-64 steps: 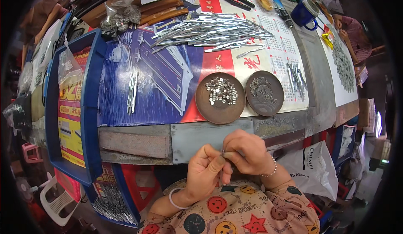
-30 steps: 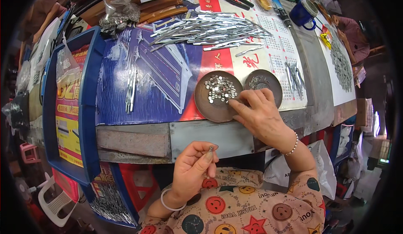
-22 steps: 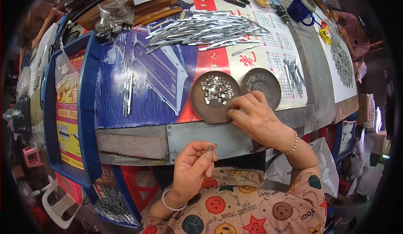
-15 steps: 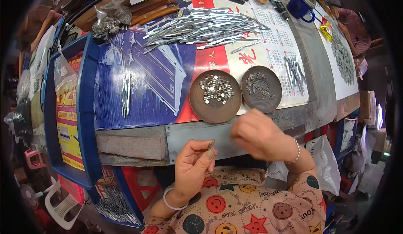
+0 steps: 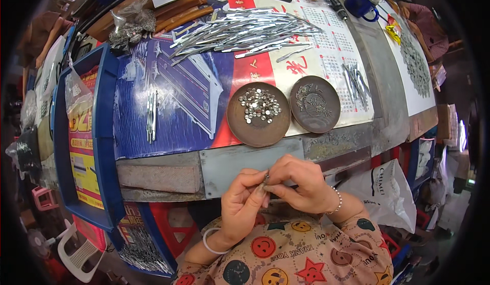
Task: The user is using pliers and manual dexterity to assemble small metal components on a workbench.
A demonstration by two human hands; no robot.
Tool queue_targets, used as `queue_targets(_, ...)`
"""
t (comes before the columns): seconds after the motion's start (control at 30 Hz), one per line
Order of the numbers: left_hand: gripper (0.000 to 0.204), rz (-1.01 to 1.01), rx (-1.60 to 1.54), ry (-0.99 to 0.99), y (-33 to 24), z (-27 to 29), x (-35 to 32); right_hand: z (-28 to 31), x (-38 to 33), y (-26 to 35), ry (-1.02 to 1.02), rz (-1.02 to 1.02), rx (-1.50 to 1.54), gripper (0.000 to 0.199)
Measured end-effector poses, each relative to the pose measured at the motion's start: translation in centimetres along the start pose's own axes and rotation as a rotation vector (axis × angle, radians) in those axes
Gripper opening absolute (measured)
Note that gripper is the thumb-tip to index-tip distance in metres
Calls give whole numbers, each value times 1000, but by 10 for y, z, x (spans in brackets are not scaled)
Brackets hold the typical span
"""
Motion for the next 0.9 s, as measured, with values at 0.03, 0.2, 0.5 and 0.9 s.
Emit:
queue_targets(0.03, 26, -1, -1, 2, 0, -1, 0, 0, -3, 0, -31, -20, 29, 15)
queue_targets(0.2, 28, -103, 8, 57, -3, -5, -3, -4, -11, -2, -115, -88, 178, 15)
queue_targets(0.5, 27, -299, 213, -73, -12, -9, -11, -24, -10, -20, -102, -543, 831, 17)
queue_targets(0.9, 28, -527, 467, -203, -10, -8, -14, -24, -9, 10, -314, 132, -189, 15)
Point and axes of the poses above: each hand's wrist, its own x-axis towards the middle knuckle, its own z-axis out of the back of the hand, y = z × x, the point moved 4 cm from there along x, towards the middle knuckle, and after that the axes turned 3 degrees about -y, right-handed, at the moved point
